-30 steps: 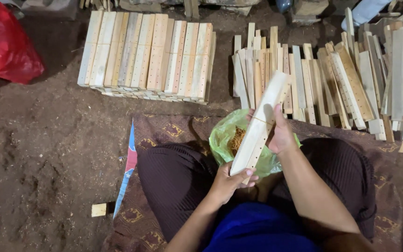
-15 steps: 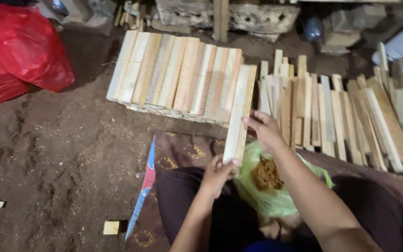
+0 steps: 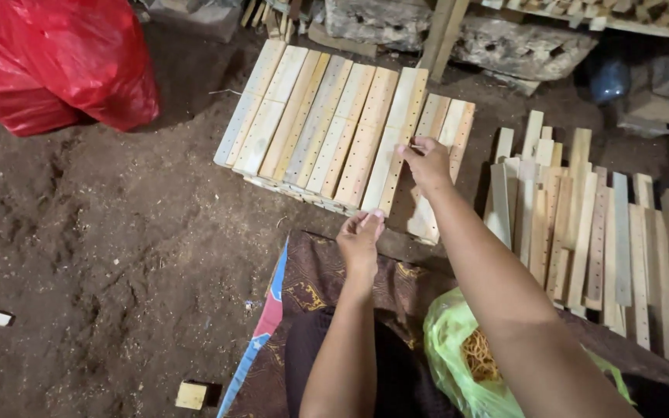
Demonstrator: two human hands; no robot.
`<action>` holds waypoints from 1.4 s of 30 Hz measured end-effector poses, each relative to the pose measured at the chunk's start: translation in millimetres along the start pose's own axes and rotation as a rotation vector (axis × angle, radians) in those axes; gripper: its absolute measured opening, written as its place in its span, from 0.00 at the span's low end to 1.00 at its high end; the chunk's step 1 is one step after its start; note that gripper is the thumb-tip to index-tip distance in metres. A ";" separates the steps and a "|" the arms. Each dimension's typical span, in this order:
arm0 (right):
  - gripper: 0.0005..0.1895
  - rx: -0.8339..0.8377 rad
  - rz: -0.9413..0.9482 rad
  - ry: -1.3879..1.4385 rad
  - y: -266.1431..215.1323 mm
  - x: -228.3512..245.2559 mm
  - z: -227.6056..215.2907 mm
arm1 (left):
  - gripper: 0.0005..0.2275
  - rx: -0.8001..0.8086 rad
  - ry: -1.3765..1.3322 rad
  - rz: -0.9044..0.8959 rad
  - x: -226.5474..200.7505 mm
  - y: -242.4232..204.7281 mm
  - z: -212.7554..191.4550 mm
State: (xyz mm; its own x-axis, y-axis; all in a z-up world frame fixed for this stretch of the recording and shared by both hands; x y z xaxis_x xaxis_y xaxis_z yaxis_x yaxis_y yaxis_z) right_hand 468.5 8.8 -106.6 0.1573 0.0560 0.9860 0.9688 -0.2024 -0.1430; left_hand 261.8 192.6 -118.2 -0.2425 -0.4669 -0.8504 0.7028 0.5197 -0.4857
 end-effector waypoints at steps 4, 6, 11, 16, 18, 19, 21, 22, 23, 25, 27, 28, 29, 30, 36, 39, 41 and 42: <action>0.23 0.000 -0.037 -0.241 3.0 3.1 5.7 | 0.17 -0.030 -0.030 -0.012 1.5 10.4 -3.4; 0.28 0.080 -0.054 -0.411 -7.8 22.4 11.5 | 0.19 -0.057 -0.037 -0.028 7.9 14.1 -6.1; 0.27 0.121 -0.186 -0.677 -21.5 46.5 17.4 | 0.21 -0.107 0.014 -0.013 6.7 13.8 -17.2; 0.36 0.216 -0.188 -0.628 -104.9 126.1 48.1 | 0.22 -0.124 0.066 -0.011 -1.6 7.0 -12.8; 0.43 0.334 -0.191 -0.701 -129.1 124.8 68.2 | 0.29 -0.171 0.080 0.030 1.3 12.2 -17.5; 0.43 0.333 -0.188 -0.701 -127.9 122.7 70.4 | 0.29 -0.170 0.083 0.029 1.3 10.5 -16.5; 0.49 0.338 -0.170 -0.749 -124.4 116.5 73.7 | 0.41 -0.131 0.175 0.135 -8.2 6.7 -8.5; 0.49 0.334 -0.168 -0.750 -123.7 122.4 75.1 | 0.41 -0.127 0.176 0.134 -12.4 4.6 -9.6; 0.49 0.359 -0.142 -0.775 -125.5 123.3 75.1 | 0.41 -0.058 0.257 0.149 -15.2 -0.4 -4.8; 0.49 0.372 -0.106 -0.802 -125.2 120.0 73.7 | 0.42 0.027 0.342 0.159 -14.7 -4.9 1.5; 0.49 0.383 -0.112 -0.792 -122.4 114.1 76.0 | 0.44 0.103 0.420 0.107 -6.3 -2.6 7.7; 0.49 0.373 -0.108 -0.791 -116.4 109.7 75.5 | 0.44 0.114 0.424 0.107 -9.5 -2.3 8.9; 0.51 0.375 -0.115 -0.823 -113.1 103.7 76.1 | 0.46 0.146 0.335 0.128 -13.6 -4.1 9.8; 0.53 0.378 -0.122 -0.854 -110.1 97.5 76.8 | 0.48 0.177 0.245 0.148 -17.9 -6.1 10.1; 0.53 0.393 -0.097 -0.893 -112.3 105.7 70.3 | 0.48 0.232 0.216 0.181 -35.6 -14.0 7.4; 0.57 0.407 -0.141 -0.834 -94.3 83.9 69.7 | 0.44 0.244 0.241 0.205 -42.2 -21.7 7.4; 0.55 0.390 -0.105 -0.680 -93.4 88.0 41.4 | 0.43 0.246 0.255 0.189 -35.1 -16.9 -2.5; 0.54 0.384 -0.080 -0.529 -92.8 91.1 27.9 | 0.42 0.234 0.263 0.177 -32.1 -13.2 -7.9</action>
State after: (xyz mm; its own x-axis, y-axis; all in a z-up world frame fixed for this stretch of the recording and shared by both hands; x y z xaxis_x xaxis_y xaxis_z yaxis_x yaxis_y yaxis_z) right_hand 398.3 60.0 -5.9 0.0603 0.5491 0.8336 0.9655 0.1799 -0.1884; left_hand 255.0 206.4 -86.1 -0.2455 -0.1699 -0.9544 0.8753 0.3843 -0.2935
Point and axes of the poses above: each hand's wrist, its own y-axis towards the middle knuckle, its own z-axis out of the palm, x = y × z, the point moved 9 cm from there along y, towards the middle knuckle, and after that the axes turned 12 degrees about y, right-handed, at the moved point
